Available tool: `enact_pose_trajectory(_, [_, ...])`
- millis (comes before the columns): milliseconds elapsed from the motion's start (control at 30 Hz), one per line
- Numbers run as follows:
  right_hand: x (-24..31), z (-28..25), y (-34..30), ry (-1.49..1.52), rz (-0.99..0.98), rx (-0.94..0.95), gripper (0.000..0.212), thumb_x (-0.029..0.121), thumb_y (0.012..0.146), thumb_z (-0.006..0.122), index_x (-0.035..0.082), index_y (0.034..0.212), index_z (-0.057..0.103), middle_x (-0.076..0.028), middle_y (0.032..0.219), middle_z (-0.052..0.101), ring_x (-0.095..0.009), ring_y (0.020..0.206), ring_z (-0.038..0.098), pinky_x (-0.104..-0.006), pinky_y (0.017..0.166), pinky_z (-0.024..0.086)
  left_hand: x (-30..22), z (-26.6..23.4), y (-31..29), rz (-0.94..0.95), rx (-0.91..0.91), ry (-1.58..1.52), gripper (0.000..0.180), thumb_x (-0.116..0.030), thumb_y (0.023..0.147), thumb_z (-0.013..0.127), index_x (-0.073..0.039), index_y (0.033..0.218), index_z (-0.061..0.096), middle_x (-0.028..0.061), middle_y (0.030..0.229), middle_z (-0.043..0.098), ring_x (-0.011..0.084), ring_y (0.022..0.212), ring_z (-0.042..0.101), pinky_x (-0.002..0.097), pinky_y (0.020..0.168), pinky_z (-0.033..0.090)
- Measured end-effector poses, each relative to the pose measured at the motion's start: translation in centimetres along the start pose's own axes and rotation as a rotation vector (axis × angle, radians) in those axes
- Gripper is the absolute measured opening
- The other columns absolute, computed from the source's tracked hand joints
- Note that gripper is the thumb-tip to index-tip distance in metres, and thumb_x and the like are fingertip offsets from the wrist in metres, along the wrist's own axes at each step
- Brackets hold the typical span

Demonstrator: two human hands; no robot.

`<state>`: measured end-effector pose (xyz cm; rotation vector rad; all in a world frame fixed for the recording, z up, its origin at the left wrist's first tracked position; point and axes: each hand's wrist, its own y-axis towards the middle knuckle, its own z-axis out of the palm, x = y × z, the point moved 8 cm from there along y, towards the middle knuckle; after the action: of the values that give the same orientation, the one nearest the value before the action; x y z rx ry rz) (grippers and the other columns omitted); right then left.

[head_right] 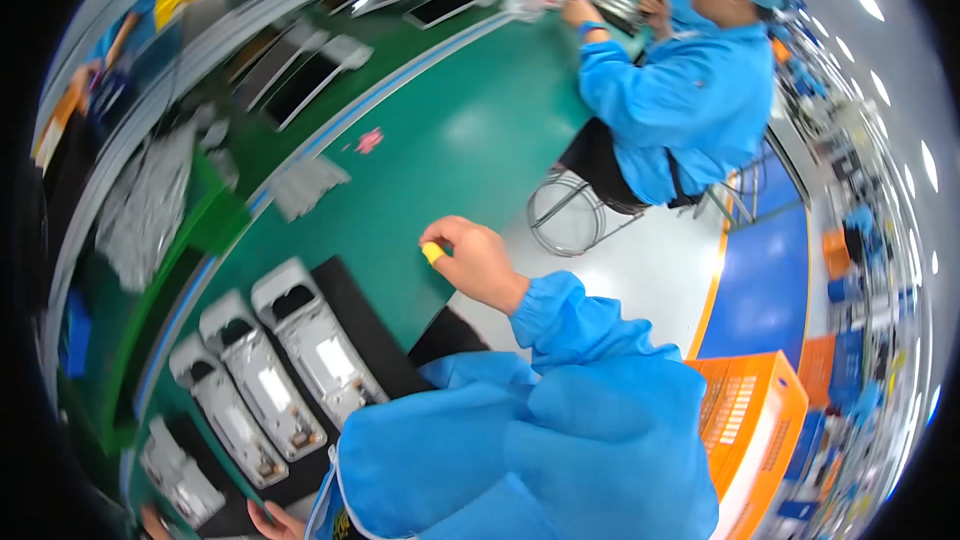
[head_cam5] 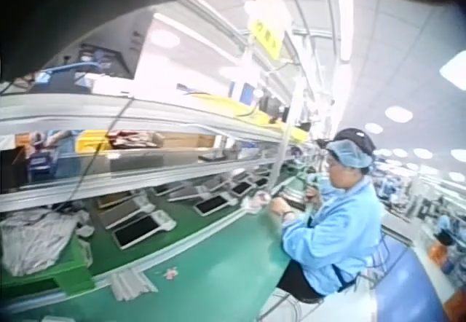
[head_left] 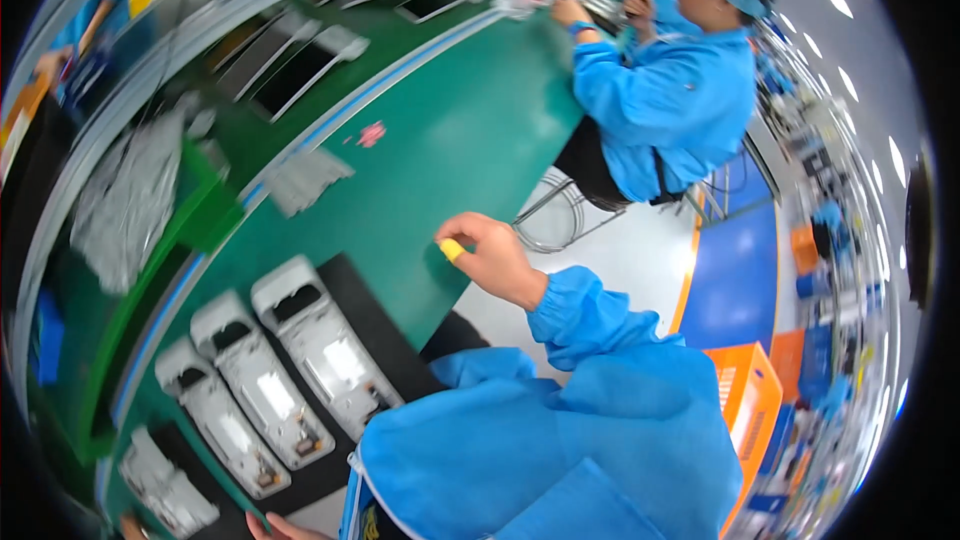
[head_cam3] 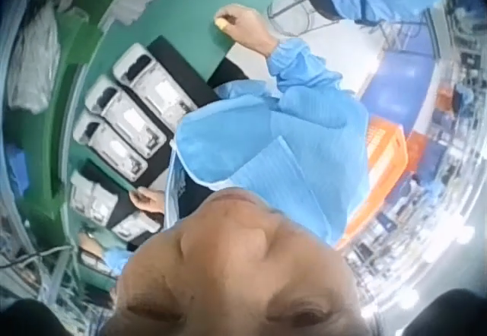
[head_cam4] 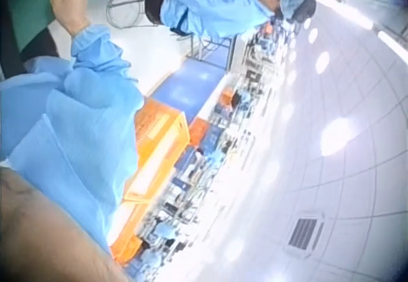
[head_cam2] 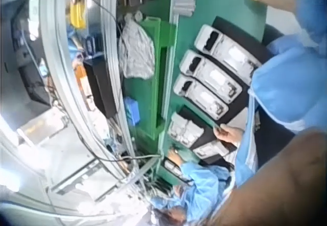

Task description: The person inserts small metal pins into plastic device housings by hand.

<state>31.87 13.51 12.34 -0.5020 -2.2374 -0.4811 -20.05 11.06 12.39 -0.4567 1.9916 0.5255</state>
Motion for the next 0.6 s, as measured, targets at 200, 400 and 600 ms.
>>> enact_pose_trajectory(200, [-10.5, -6.6, 6.4, 0.303, 0.215, -0.14, 0.014, 0.002, 0.082, 0.06, -0.001, 0.095, 0.063, -0.007, 0.089, 0.065, -0.014, 0.079, 0.063, -0.0269, 0.068, 0.05, 1.3, 1.1, 0.4, 0.101, -0.078, 0.199, 0.039, -0.029, 0.092, 0.059, 0.001, 0.117, 0.059, 0.0207, 0.114, 0.061, 0.0285, 0.102, 0.058, 0.0341, 0.089, 0.045])
enact_pose_trajectory(400, [-16.2, -10.8, 15.5, 0.241, 0.023, -0.153, 0.014, 0.003, 0.078, 0.061, 0.001, 0.092, 0.064, -0.01, 0.09, 0.064, -0.02, 0.077, 0.062, -0.0317, 0.069, 0.051, 5.9, 5.2, 1.2, -0.021, -0.074, 0.197, 0.038, -0.029, 0.092, 0.059, 0.0, 0.116, 0.06, 0.0187, 0.112, 0.063, 0.0253, 0.102, 0.06, 0.032, 0.088, 0.046])
enact_pose_trajectory(600, [-21.7, -12.3, 19.5, 0.412, -0.09, -0.165, 0.012, 0.003, 0.08, 0.061, 0.002, 0.091, 0.064, -0.007, 0.088, 0.062, -0.015, 0.076, 0.059, -0.0285, 0.066, 0.049, 3.4, 19.6, 2.2, -0.131, 0.119, 0.144, 0.035, -0.029, 0.092, 0.057, -0.001, 0.114, 0.06, 0.0174, 0.11, 0.063, 0.0258, 0.101, 0.06, 0.0336, 0.088, 0.046])
